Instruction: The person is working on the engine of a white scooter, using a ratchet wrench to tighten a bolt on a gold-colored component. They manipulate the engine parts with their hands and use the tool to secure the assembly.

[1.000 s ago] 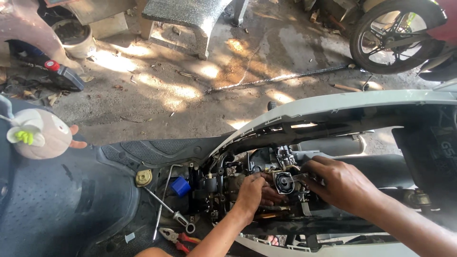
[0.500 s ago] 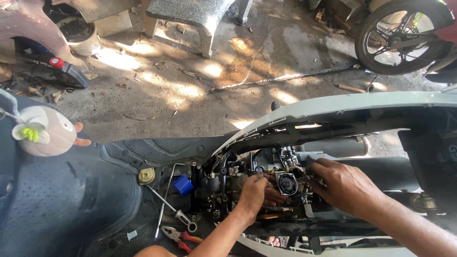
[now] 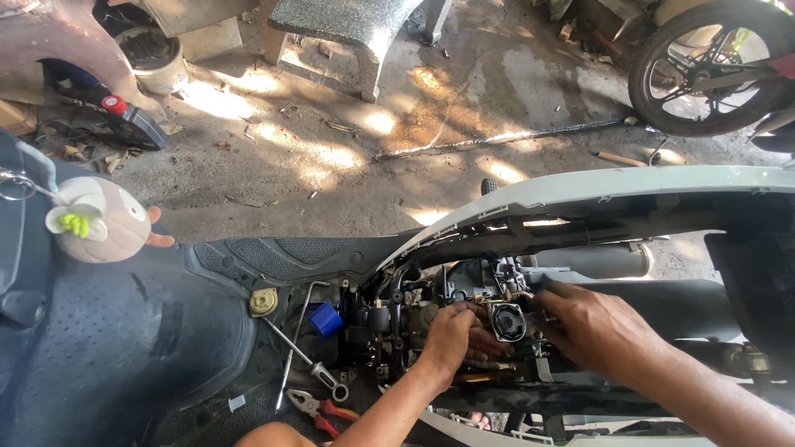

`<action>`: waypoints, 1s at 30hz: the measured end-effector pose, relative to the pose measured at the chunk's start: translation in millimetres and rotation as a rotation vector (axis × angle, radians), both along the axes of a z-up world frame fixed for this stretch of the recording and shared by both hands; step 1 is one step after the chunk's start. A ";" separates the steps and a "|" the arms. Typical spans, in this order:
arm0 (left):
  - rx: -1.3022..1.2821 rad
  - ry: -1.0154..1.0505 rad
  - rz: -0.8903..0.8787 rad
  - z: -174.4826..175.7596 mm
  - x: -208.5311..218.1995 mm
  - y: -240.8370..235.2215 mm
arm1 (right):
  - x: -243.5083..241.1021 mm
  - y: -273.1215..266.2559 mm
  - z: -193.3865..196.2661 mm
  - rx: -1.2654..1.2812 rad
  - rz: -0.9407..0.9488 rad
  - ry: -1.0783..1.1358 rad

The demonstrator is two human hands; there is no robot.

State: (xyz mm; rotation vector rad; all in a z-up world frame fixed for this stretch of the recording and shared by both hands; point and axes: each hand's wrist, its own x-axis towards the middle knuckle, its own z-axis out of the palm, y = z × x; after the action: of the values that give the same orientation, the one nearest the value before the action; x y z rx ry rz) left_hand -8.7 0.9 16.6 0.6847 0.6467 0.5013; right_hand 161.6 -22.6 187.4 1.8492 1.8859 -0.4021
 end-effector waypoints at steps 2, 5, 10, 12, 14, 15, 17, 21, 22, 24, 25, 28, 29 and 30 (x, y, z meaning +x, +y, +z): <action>-0.006 -0.006 0.003 -1.6 0.7 0.4 | -4.6 1.6 0.6 0.001 0.026 -0.009; -0.012 -0.021 0.008 -6.9 1.9 0.0 | -5.0 3.0 -3.1 -0.029 0.036 -0.011; -0.019 -0.035 0.015 -10.5 5.3 0.3 | -12.4 7.3 7.2 0.051 0.088 0.045; -0.061 -0.015 0.019 -11.4 6.5 1.4 | -25.8 14.1 21.7 -0.033 -0.019 -0.050; -0.069 -0.031 0.042 -25.3 16.8 -2.1 | -37.1 20.9 31.3 0.025 0.017 -0.078; -0.077 -0.048 0.058 -32.7 19.2 -3.1 | -44.7 25.5 35.5 0.083 0.045 -0.107; -0.057 -0.059 0.093 -35.2 22.0 -6.7 | -56.9 39.8 20.2 0.216 0.194 0.043; 0.300 0.003 0.280 -88.3 49.7 -20.5 | -133.7 72.9 -23.9 0.121 0.422 0.117; 0.302 0.014 0.297 -85.4 46.7 -21.0 | -158.2 80.7 -40.4 0.122 0.440 0.126; 0.505 0.042 0.303 -79.7 42.8 -22.3 | -207.3 94.2 -72.8 -0.027 0.558 0.256; 0.504 0.049 0.315 -110.1 53.9 -29.7 | -226.0 104.3 -106.7 -0.029 0.572 0.260; 0.562 -0.107 0.405 -213.5 78.8 -58.4 | -280.6 130.8 -182.2 -0.005 0.706 0.337; 0.543 -0.111 0.416 -246.0 90.6 -82.4 | -298.0 138.6 -190.8 -0.060 0.710 0.315; 0.523 -0.118 0.423 -268.4 112.7 -114.3 | -313.5 145.8 -199.0 -0.113 0.709 0.291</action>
State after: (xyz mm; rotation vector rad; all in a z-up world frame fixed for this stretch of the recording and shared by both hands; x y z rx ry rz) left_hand 104.0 -113.4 -251.8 1.0050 0.5510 1.1187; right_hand -151.9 123.2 -11.6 0.9814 2.4893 -0.5253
